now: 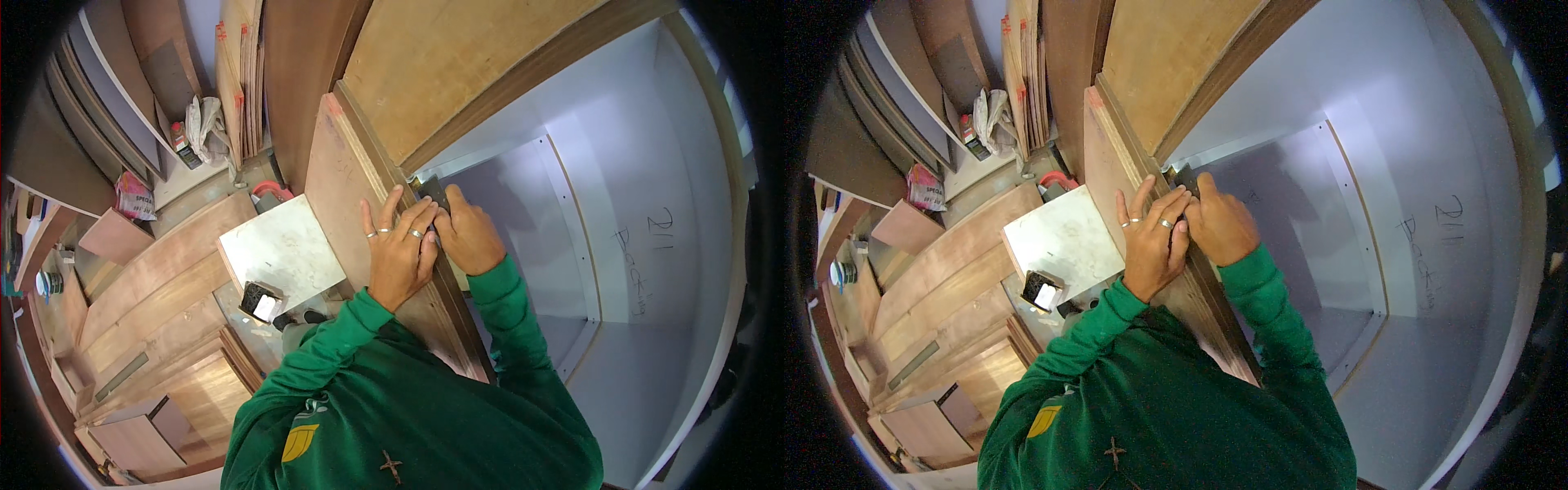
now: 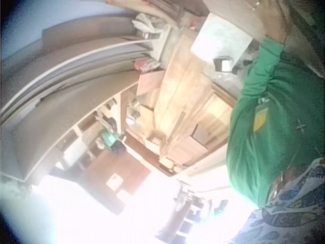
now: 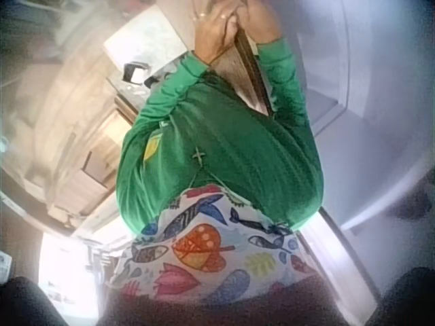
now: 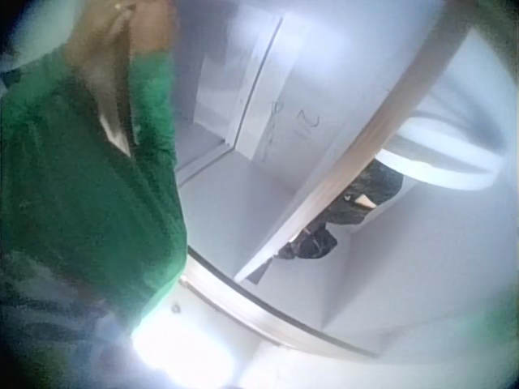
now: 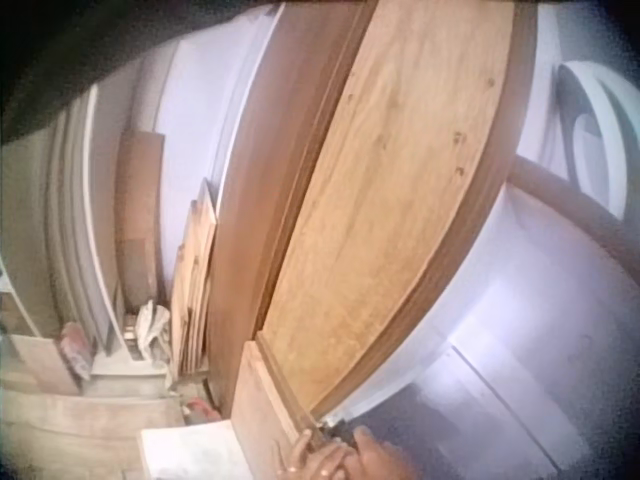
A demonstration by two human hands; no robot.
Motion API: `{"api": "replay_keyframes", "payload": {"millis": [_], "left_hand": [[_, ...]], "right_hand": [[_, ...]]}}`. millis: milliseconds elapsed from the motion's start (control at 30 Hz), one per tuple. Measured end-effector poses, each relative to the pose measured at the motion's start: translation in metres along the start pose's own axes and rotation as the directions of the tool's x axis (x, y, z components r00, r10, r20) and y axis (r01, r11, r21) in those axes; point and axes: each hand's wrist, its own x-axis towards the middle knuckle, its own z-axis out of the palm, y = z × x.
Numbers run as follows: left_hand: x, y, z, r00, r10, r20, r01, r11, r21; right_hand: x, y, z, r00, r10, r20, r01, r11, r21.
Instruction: The person applies a long strip of edging material to the interior seams of a wooden cabinet box, pressing it into place by hand and trimming it with scissors and a small scraper tool.
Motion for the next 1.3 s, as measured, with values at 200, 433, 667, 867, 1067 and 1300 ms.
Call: {"api": "replay_keyframes", "payload": {"millis": [200, 433, 667, 867, 1067, 1300], "left_hand": [[0.0, -0.006, 0.002, 1.0, 0.026, 0.011, -0.026, 0.999, -0.026], [-0.001, -0.01, 0.004, 0.999, 0.015, 0.028, -0.014, 0.999, -0.049], [0.001, -0.007, -0.001, 0.999, 0.0, 0.04, 0.002, 0.999, -0.054], [0.0, -0.009, 0.004, 1.0, 0.011, -0.007, -0.011, 1.0, -0.02], [0.003, -0.01, 0.001, 0.998, 0.055, -0.01, -0.055, 0.998, 0.004], [0.0, -0.01, 0.0, 0.999, 0.033, 0.007, -0.033, 0.999, -0.038]], "right_hand": [[-0.002, -0.004, -0.001, 0.999, 0.047, -0.003, -0.047, 0.999, -0.002], [-0.002, -0.005, 0.0, 0.998, 0.059, 0.004, -0.059, 0.998, -0.01], [-0.001, -0.007, 0.002, 0.998, 0.063, 0.004, -0.063, 0.998, 0.01], [0.008, -0.004, 0.005, 0.999, 0.041, 0.006, -0.041, 0.999, 0.021], [0.009, -0.002, 0.0, 0.998, 0.032, 0.049, -0.031, 0.999, -0.015], [0.005, -0.013, -0.003, 0.992, 0.096, 0.084, -0.088, 0.992, -0.096]]}}
